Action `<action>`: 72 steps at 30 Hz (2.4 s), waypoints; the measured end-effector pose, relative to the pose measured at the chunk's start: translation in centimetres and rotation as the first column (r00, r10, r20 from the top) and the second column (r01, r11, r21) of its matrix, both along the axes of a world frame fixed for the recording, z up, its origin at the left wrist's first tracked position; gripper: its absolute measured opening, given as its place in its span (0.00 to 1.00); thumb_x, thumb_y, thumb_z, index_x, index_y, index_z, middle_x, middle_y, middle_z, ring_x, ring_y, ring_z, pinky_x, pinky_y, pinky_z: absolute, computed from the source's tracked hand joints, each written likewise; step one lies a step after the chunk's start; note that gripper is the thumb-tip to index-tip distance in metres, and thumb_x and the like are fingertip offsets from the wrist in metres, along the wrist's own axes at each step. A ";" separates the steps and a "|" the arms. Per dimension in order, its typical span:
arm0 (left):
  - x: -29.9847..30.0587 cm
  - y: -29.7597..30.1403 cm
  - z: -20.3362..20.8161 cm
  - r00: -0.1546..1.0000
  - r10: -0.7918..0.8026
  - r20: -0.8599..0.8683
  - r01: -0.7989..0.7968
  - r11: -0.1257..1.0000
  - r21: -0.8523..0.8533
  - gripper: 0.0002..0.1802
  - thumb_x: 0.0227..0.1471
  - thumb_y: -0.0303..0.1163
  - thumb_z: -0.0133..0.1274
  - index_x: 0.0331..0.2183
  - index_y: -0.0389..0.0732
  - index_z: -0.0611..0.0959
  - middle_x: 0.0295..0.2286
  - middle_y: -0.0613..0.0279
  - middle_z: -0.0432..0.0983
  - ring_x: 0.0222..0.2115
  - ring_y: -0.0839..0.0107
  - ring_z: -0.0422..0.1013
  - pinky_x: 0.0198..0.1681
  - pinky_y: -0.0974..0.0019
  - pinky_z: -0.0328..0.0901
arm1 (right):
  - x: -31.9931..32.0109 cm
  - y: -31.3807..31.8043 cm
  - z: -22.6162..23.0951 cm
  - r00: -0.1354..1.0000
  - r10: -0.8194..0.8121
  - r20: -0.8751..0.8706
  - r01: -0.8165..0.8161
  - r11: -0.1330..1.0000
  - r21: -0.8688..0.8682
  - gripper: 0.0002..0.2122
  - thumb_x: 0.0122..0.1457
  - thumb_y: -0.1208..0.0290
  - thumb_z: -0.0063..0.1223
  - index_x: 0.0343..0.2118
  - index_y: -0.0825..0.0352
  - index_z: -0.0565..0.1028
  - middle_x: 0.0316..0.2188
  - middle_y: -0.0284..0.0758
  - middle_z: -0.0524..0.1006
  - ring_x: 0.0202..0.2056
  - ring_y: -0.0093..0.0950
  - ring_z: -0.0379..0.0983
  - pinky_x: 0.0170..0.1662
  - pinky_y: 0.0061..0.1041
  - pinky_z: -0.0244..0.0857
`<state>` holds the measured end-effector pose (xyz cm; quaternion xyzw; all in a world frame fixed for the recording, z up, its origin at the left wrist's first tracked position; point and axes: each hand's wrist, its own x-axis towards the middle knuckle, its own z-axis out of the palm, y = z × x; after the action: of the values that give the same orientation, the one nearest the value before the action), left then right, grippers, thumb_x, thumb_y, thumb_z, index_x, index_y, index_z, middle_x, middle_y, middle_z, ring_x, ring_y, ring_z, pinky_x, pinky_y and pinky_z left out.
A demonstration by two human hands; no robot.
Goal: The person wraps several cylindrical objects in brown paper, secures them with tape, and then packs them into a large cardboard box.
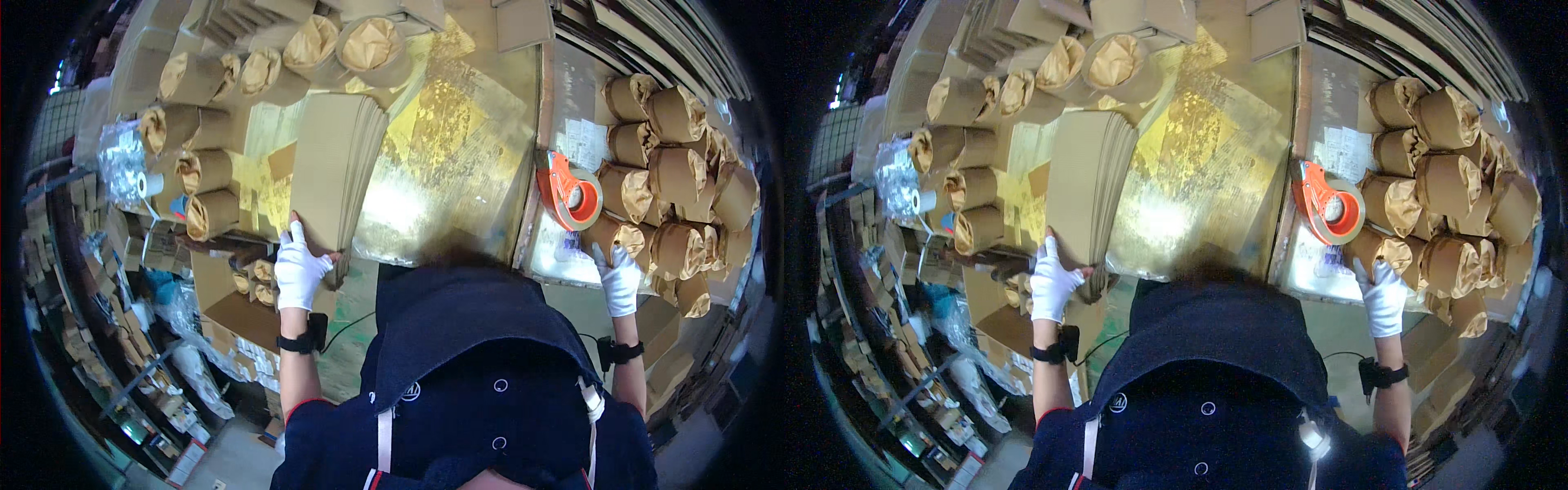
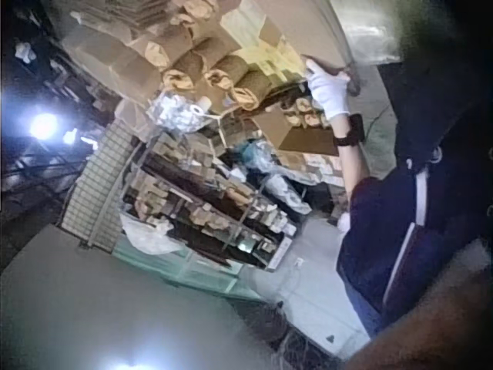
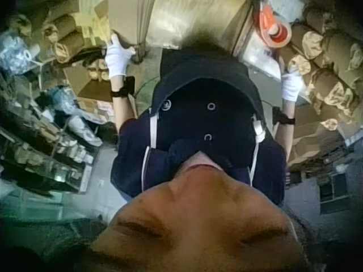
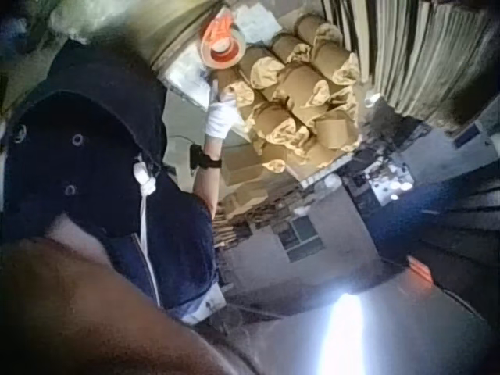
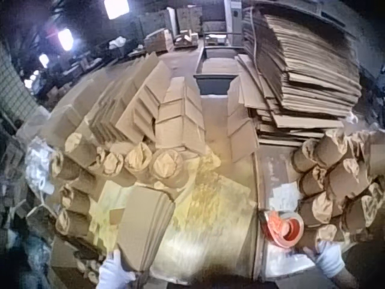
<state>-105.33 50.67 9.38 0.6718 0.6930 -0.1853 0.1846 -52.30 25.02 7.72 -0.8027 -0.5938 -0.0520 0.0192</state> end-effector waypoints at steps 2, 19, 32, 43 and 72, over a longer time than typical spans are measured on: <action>-0.5 -0.3 0.3 0.999 -0.027 0.034 0.024 0.997 0.071 0.68 0.30 0.47 0.74 0.65 0.37 0.52 0.59 0.33 0.57 0.57 0.42 0.62 0.56 0.58 0.65 | -0.1 -0.8 -1.3 0.996 -0.076 -0.052 0.077 0.997 0.015 0.16 0.54 0.59 0.65 0.22 0.64 0.71 0.15 0.43 0.71 0.16 0.44 0.70 0.19 0.39 0.64; 10.6 -9.4 -7.1 0.560 -0.747 0.358 0.638 0.665 0.389 0.22 0.52 0.38 0.53 0.50 0.56 0.76 0.38 0.56 0.73 0.25 0.64 0.77 0.25 0.62 0.72 | -15.4 13.9 3.8 -0.015 -0.118 -0.993 0.160 0.980 -0.118 0.21 0.62 0.66 0.51 0.56 0.71 0.71 0.50 0.40 0.76 0.50 0.30 0.71 0.55 0.28 0.65; 12.1 -3.3 -3.2 0.481 -0.576 0.661 0.020 0.761 0.649 0.12 0.50 0.31 0.59 0.39 0.39 0.82 0.58 0.42 0.61 0.59 0.50 0.60 0.58 0.60 0.60 | -18.1 24.5 -4.7 0.647 0.040 -0.761 -0.025 0.999 0.031 0.38 0.50 0.39 0.61 0.49 0.75 0.73 0.46 0.45 0.77 0.45 0.29 0.73 0.49 0.26 0.67; 15.4 -0.2 -6.1 -0.332 0.264 0.906 -0.475 0.783 -0.402 0.27 0.53 0.23 0.52 0.55 0.42 0.68 0.47 0.63 0.69 0.46 0.70 0.67 0.48 0.66 0.66 | -24.0 25.3 -2.5 0.383 -0.224 -0.896 0.323 0.942 -0.097 0.24 0.63 0.47 0.49 0.32 0.68 0.78 0.32 0.47 0.79 0.35 0.44 0.77 0.41 0.38 0.68; 16.6 -7.3 -1.5 0.706 -0.546 0.450 0.353 0.823 0.446 0.60 0.28 0.47 0.70 0.63 0.51 0.62 0.55 0.40 0.63 0.42 0.42 0.71 0.44 0.49 0.70 | -7.8 8.0 5.5 -0.281 -0.188 -0.941 0.316 0.908 -0.276 0.22 0.61 0.60 0.57 0.49 0.74 0.74 0.36 0.36 0.80 0.31 0.22 0.77 0.32 0.23 0.72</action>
<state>-88.70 43.34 7.86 0.8667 0.4402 0.0973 0.2134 -60.13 33.04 13.19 -0.6447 -0.1689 0.5600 0.4922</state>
